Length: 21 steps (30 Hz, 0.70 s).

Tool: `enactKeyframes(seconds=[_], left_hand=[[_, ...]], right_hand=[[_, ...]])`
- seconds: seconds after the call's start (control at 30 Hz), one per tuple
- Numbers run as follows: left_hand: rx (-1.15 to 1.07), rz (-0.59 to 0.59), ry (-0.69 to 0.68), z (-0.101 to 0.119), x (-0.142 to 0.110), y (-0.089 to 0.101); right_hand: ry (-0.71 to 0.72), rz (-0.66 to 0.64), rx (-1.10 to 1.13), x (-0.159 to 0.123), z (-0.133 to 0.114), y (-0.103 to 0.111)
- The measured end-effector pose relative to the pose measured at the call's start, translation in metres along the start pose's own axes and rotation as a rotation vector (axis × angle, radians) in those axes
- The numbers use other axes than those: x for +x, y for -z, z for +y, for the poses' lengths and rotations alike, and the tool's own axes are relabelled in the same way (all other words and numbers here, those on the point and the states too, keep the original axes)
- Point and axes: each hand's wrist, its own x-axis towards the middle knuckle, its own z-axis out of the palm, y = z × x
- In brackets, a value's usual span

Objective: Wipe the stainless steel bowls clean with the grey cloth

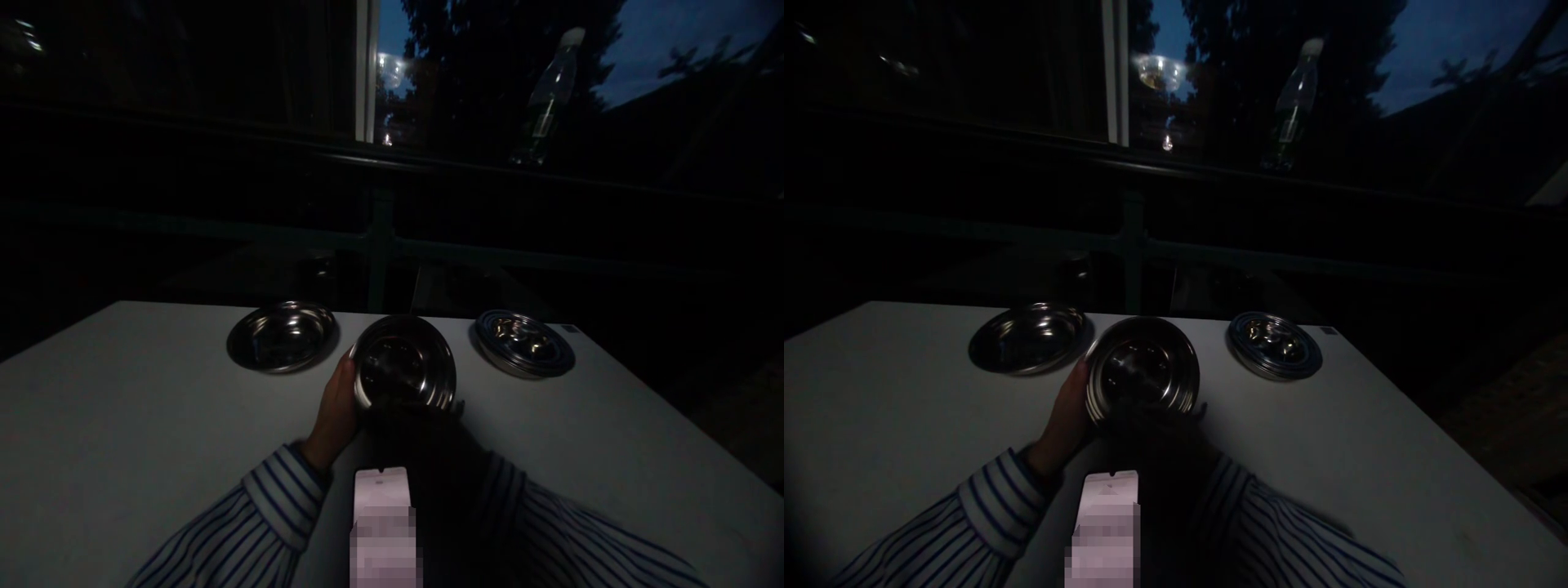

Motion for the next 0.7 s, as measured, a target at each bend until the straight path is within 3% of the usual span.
enactKeyframes(seconds=[0.17,0.47,0.7], left_hand=[[-0.053,-0.021,0.055,-0.003,0.000,-0.005],[-0.028,0.035,0.067,-0.006,-0.002,-0.001],[-0.036,0.013,0.042,0.001,-0.002,-0.003]], right_hand=[[-0.020,0.007,0.008,-0.013,0.007,0.003],[-0.085,0.091,0.033,0.040,-0.030,-0.003],[-0.112,-0.017,0.035,0.004,-0.012,0.014]])
